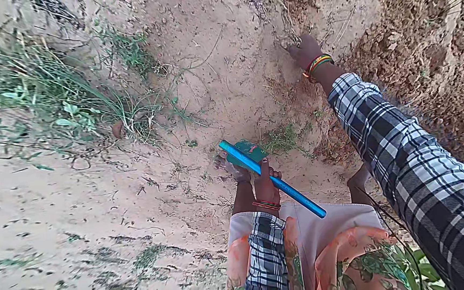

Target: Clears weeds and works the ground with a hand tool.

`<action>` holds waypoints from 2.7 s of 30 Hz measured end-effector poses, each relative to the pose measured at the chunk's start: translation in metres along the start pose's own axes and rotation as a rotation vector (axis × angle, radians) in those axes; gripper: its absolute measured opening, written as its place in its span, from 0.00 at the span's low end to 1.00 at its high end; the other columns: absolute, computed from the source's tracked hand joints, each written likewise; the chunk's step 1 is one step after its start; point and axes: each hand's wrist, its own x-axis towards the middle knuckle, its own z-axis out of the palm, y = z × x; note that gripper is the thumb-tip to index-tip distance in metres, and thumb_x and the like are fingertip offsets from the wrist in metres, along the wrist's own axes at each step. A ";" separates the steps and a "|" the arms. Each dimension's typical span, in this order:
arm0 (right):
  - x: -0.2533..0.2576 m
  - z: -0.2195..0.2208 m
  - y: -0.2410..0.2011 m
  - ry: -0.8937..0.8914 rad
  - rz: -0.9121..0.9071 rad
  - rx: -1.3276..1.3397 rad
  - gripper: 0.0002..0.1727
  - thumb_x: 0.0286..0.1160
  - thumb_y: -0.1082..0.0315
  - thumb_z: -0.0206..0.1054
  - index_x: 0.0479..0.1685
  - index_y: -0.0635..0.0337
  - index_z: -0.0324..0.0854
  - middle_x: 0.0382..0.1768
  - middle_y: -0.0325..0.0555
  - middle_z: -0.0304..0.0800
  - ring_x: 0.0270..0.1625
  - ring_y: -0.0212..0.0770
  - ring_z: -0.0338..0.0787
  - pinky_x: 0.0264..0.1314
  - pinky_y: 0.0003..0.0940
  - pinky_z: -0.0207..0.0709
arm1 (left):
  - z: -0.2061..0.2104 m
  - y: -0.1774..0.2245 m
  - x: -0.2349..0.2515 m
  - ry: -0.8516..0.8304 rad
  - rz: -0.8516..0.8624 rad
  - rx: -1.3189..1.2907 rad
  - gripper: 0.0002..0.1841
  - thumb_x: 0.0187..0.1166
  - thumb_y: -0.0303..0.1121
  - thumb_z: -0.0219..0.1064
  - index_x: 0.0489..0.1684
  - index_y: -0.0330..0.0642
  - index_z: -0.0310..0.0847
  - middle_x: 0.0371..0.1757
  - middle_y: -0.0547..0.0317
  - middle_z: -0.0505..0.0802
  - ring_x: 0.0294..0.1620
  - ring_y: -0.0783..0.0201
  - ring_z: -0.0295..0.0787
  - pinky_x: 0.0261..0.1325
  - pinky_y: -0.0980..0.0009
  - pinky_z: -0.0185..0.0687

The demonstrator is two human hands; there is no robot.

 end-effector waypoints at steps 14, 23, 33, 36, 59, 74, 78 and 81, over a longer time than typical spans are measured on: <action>-0.187 0.054 0.085 0.164 0.390 0.318 0.33 0.91 0.44 0.54 0.48 0.74 0.82 0.32 0.59 0.82 0.34 0.53 0.82 0.45 0.57 0.76 | 0.003 0.001 0.005 0.026 0.007 0.006 0.03 0.91 0.36 0.59 0.47 0.50 0.72 0.19 0.69 0.74 0.15 0.72 0.75 0.28 0.75 0.84; -0.131 0.084 0.114 0.027 0.645 -0.021 0.41 0.86 0.37 0.56 0.71 0.73 0.78 0.68 0.73 0.84 0.74 0.69 0.83 0.74 0.70 0.73 | 0.001 -0.005 0.005 0.006 0.048 0.061 0.04 0.90 0.35 0.60 0.43 0.49 0.72 0.18 0.69 0.74 0.15 0.72 0.74 0.28 0.75 0.84; -0.199 0.087 0.120 -0.089 0.389 0.102 0.30 0.87 0.51 0.61 0.70 0.73 0.78 0.61 0.73 0.87 0.65 0.67 0.88 0.71 0.67 0.75 | -0.003 -0.009 0.003 0.014 0.027 0.034 0.02 0.90 0.34 0.59 0.47 0.50 0.71 0.20 0.68 0.74 0.15 0.72 0.74 0.27 0.77 0.82; -0.189 0.117 0.119 -0.116 0.392 -0.082 0.39 0.77 0.56 0.74 0.83 0.69 0.68 0.85 0.74 0.60 0.69 0.73 0.84 0.67 0.68 0.80 | -0.002 -0.008 0.004 0.015 0.030 0.033 0.02 0.91 0.34 0.59 0.48 0.50 0.71 0.20 0.68 0.74 0.16 0.72 0.74 0.28 0.76 0.83; -0.140 0.161 0.015 -0.199 -0.023 -0.419 0.45 0.51 0.49 0.88 0.75 0.56 0.80 0.79 0.71 0.71 0.83 0.79 0.63 0.73 0.82 0.61 | -0.003 -0.002 0.002 0.056 0.047 0.049 0.04 0.89 0.35 0.61 0.45 0.49 0.71 0.20 0.68 0.74 0.15 0.71 0.74 0.26 0.76 0.82; -0.177 0.076 0.092 0.316 0.454 0.275 0.36 0.64 0.67 0.81 0.72 0.75 0.74 0.66 0.72 0.85 0.72 0.64 0.85 0.78 0.61 0.73 | -0.005 -0.002 0.002 0.042 0.046 0.051 0.05 0.89 0.35 0.61 0.42 0.49 0.71 0.17 0.69 0.74 0.14 0.72 0.74 0.26 0.77 0.82; -0.192 0.080 0.096 0.158 0.418 0.190 0.34 0.63 0.68 0.81 0.70 0.74 0.76 0.62 0.72 0.87 0.69 0.65 0.87 0.73 0.66 0.75 | -0.004 -0.003 0.002 0.049 0.054 0.051 0.04 0.89 0.35 0.62 0.43 0.49 0.72 0.17 0.69 0.73 0.15 0.72 0.74 0.26 0.77 0.82; -0.190 0.114 0.082 -0.106 0.257 -0.016 0.34 0.67 0.66 0.79 0.74 0.72 0.75 0.70 0.70 0.83 0.73 0.67 0.83 0.75 0.69 0.73 | -0.005 -0.004 0.003 0.034 0.057 0.052 0.04 0.89 0.35 0.61 0.45 0.49 0.71 0.18 0.69 0.74 0.14 0.72 0.74 0.25 0.77 0.81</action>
